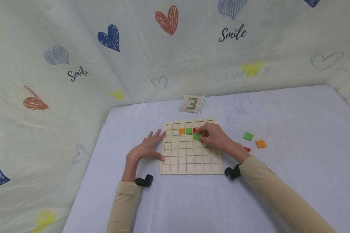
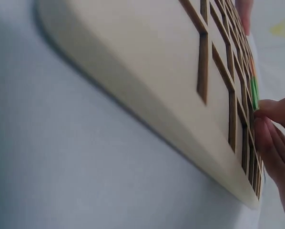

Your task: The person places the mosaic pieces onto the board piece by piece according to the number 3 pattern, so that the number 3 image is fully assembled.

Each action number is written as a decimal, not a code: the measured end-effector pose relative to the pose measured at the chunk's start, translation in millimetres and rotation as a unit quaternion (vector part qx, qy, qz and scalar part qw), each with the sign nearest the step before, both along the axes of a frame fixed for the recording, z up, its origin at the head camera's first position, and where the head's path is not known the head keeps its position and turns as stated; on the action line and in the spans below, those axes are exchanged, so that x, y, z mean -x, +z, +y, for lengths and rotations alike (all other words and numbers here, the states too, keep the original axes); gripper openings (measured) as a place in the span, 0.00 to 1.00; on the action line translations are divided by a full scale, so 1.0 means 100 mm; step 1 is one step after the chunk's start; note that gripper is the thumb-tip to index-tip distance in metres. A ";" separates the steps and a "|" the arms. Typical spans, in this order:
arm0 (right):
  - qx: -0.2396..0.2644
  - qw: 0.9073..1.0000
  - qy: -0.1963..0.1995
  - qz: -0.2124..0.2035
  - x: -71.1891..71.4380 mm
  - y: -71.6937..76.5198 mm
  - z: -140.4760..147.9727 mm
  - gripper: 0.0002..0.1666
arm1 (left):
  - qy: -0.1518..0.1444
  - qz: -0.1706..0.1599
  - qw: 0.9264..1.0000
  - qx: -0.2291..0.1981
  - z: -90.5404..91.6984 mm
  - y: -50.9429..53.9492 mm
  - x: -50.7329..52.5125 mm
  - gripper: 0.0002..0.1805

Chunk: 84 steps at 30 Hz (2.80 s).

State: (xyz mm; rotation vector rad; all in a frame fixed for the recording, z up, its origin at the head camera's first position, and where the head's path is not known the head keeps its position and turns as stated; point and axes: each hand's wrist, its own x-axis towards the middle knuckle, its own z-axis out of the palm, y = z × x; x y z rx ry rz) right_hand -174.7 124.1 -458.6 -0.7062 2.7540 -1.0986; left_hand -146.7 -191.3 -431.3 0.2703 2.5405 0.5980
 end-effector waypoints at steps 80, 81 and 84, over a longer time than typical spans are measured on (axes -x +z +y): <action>-0.033 0.996 0.040 0.070 -0.71 0.03 1.29 0.13 | 0.001 0.002 1.000 0.005 0.00 -0.02 0.00 0.64; -0.026 0.996 0.038 0.071 -0.71 0.04 1.28 0.13 | 0.001 0.003 1.000 0.005 0.00 -0.02 0.00 0.64; -0.008 0.998 0.023 0.065 -0.71 0.06 1.22 0.13 | -0.001 0.004 1.000 0.009 0.00 -0.02 0.00 0.64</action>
